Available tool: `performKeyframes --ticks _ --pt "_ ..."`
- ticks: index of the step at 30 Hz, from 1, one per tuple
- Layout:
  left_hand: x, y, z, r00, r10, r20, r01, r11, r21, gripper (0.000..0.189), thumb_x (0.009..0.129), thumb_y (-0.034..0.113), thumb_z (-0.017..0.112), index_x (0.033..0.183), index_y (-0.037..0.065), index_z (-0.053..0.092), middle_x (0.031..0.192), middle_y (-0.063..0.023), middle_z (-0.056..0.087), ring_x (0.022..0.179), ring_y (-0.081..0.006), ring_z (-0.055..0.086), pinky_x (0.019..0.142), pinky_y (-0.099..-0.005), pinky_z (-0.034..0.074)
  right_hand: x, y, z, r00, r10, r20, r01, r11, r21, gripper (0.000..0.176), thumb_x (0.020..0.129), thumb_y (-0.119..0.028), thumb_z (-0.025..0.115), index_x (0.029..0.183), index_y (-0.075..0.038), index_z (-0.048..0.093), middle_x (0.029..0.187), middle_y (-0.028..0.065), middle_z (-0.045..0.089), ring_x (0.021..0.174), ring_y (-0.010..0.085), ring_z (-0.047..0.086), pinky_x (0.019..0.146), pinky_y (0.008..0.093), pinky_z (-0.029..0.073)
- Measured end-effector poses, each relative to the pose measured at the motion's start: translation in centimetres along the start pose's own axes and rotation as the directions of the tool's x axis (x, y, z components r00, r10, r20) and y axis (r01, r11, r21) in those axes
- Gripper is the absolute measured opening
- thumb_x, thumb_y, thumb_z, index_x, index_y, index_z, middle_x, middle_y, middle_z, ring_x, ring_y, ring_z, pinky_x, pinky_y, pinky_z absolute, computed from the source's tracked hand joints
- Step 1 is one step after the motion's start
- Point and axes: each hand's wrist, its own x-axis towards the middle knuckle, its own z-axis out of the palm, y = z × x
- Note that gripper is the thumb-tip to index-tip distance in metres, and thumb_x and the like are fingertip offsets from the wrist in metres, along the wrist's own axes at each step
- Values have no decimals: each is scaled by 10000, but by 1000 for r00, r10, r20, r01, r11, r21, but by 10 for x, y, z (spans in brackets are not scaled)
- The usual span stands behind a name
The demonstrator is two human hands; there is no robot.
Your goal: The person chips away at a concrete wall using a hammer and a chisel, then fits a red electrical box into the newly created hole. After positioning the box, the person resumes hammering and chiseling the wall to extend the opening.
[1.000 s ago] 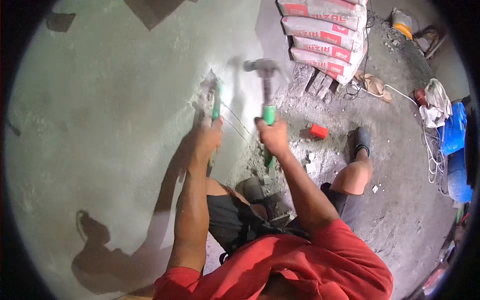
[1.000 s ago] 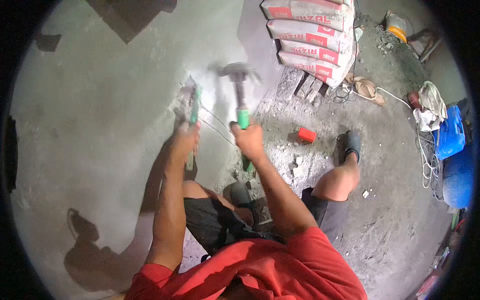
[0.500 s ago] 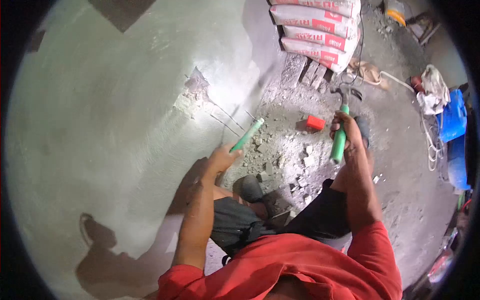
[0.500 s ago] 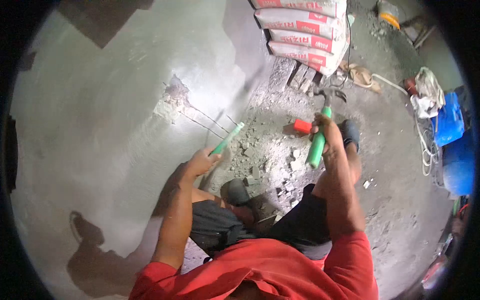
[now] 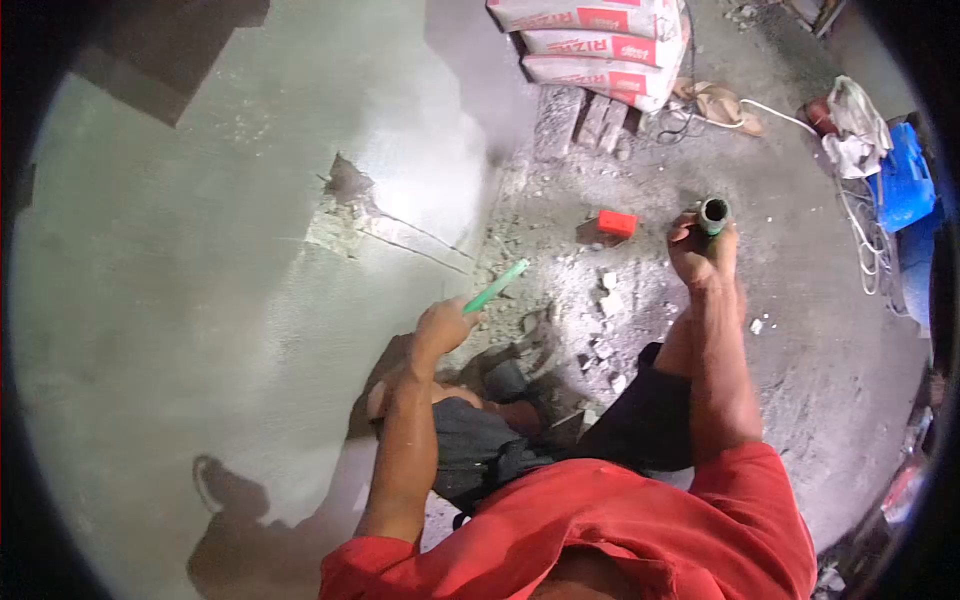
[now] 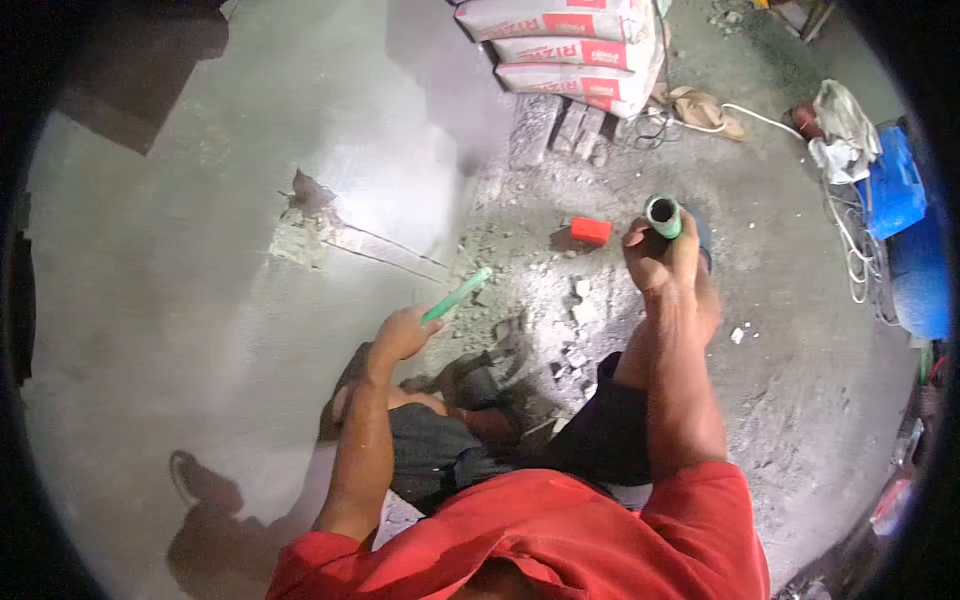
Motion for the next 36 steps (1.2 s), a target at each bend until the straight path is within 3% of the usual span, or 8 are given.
performKeyframes --ticks 11,13,27,30,32,33,35,36 --pt "-10 -8 -2 997 60 -39 -61 998 -21 389 886 346 678 1167 78 658 1050 -195 697 1013 -395 653 877 -503 499 -1 12 -6 993 70 -98 -78 994 -80 242 903 -320 502 752 -135 545 647 0 530 551 156 549 518 315 431" --pt "-12 -11 -1 989 111 -98 -116 992 -41 389 884 363 671 1135 66 665 965 -221 693 925 -415 660 830 -514 497 -3 17 -5 991 49 -125 -64 991 -121 248 903 -319 503 739 -138 541 650 -4 535 548 155 553 514 311 435" --pt "-23 2 -18 972 18 -233 -55 987 -153 357 883 370 683 1066 63 670 920 -211 691 905 -420 663 803 -506 505 4 32 -9 985 107 -137 -133 970 -202 358 969 -426 429 831 -129 571 687 7 549 568 150 554 521 325 441" --pt "-30 10 -31 917 52 -396 -149 965 -218 315 938 345 631 1009 38 634 791 -236 664 771 -431 666 677 -512 495 6 28 -13 987 140 -78 -153 969 -193 354 960 -424 447 818 -126 574 691 6 552 567 147 561 519 317 450" --pt "-32 11 -37 723 18 -690 -352 870 -346 325 977 337 585 933 16 593 724 -240 627 686 -429 640 609 -489 457 7 27 -15 987 130 -93 -144 975 -166 328 946 -403 479 811 -122 581 685 7 561 566 145 573 518 308 465" --pt "-35 12 -39 721 17 -692 -350 872 -343 325 977 337 585 933 16 593 724 -240 627 686 -429 640 609 -489 457 7 26 -15 987 134 -91 -148 975 -164 328 946 -403 479 811 -122 581 685 7 561 566 145 573 518 308 465" --pt "-40 14 -43 596 -270 -756 -320 784 -532 350 999 335 556 927 -7 581 696 -215 607 641 -401 610 597 -461 447 8 25 -16 988 112 -102 -128 978 -167 300 936 -380 504 807 -122 587 677 10 568 564 147 583 516 303 476" --pt "-36 4 -38 607 -326 -725 -319 736 -598 422 1004 378 540 952 -39 581 714 -208 591 648 -364 587 615 -452 448 8 25 -16 991 102 -89 -116 979 -170 277 921 -355 517 784 -124 583 666 1 567 566 145 581 518 309 475"
